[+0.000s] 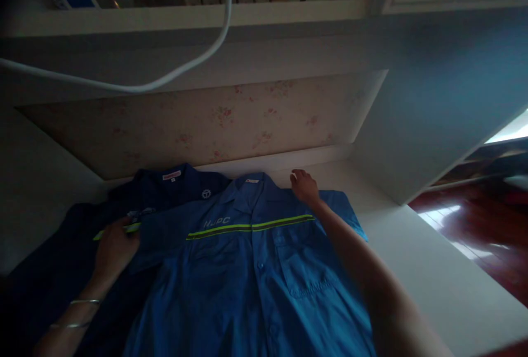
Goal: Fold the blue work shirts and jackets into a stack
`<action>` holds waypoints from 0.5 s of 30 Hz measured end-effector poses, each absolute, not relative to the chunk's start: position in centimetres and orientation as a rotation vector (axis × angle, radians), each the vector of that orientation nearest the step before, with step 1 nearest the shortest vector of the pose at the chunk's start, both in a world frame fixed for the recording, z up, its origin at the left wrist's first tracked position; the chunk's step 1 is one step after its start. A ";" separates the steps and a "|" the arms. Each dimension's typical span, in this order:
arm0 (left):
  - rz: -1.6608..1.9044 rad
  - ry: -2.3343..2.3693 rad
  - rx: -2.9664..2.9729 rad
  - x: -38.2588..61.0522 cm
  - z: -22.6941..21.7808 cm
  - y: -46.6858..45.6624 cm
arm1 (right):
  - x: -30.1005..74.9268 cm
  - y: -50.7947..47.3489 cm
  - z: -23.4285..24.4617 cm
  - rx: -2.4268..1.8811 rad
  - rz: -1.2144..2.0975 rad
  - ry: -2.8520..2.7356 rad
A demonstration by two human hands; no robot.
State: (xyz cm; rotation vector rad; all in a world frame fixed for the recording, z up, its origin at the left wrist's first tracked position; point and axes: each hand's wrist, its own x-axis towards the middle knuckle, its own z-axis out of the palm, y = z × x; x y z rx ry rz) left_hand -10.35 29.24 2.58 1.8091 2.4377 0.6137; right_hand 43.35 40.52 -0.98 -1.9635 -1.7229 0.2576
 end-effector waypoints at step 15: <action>-0.001 2.223 2.054 -7.0 -2.4 33.9 | 57.4 30.7 -7.5 -2.510 0.275 -1.750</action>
